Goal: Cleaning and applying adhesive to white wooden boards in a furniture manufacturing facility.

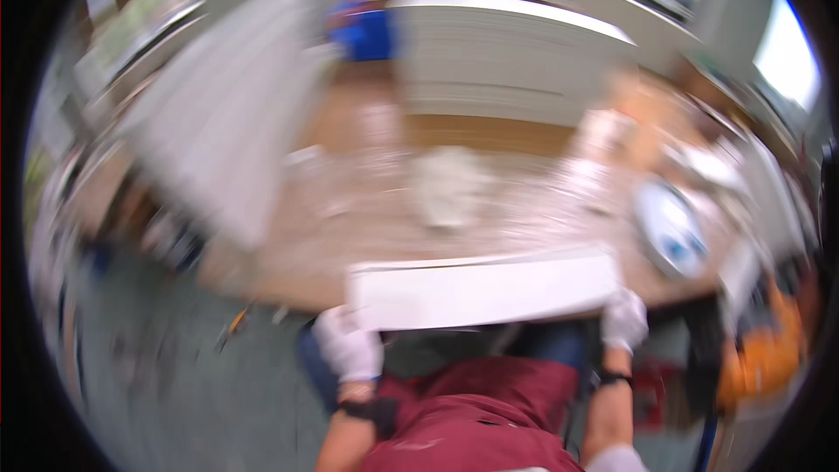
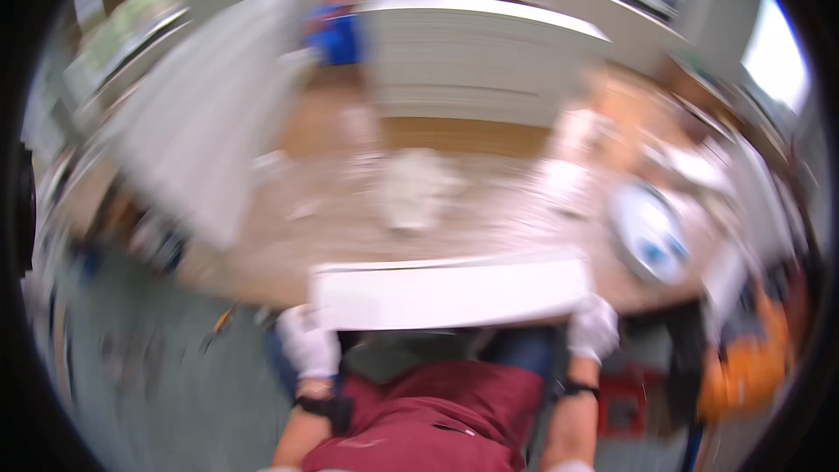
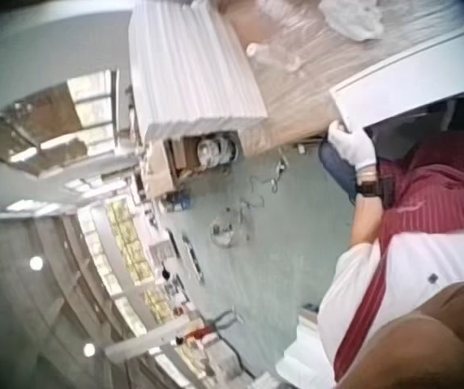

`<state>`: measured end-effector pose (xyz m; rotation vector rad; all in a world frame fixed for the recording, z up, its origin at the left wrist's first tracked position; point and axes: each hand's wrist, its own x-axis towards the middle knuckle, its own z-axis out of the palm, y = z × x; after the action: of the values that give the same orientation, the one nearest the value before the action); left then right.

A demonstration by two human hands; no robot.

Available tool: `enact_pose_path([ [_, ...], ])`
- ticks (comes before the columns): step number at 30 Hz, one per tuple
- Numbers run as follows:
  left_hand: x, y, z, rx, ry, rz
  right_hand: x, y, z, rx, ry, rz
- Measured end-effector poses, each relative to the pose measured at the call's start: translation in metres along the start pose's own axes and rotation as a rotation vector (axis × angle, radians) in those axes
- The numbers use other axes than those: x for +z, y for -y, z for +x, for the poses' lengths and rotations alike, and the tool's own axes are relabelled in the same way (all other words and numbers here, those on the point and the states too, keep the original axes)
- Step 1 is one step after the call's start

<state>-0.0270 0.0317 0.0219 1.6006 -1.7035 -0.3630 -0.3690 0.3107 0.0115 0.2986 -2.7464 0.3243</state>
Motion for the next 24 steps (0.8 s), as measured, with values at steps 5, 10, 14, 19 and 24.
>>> enact_pose_path([
  [5,0.028,0.043,0.035,0.730,0.048,0.717,0.008,0.005,-0.013,0.027,-0.310,0.380],
  [10,0.092,-0.093,-0.025,0.645,0.623,0.762,-0.018,-0.068,-0.077,0.321,-0.269,0.434],
  [14,0.109,-0.141,-0.075,0.909,0.661,0.662,-0.029,-0.095,-0.091,0.418,-0.245,0.400],
  [19,0.112,-0.165,-0.079,0.988,0.682,0.568,-0.034,-0.013,-0.051,0.116,-0.146,0.644],
  [24,0.109,-0.159,-0.070,1.015,0.714,0.473,-0.001,0.063,-0.036,-0.249,0.094,0.585],
])
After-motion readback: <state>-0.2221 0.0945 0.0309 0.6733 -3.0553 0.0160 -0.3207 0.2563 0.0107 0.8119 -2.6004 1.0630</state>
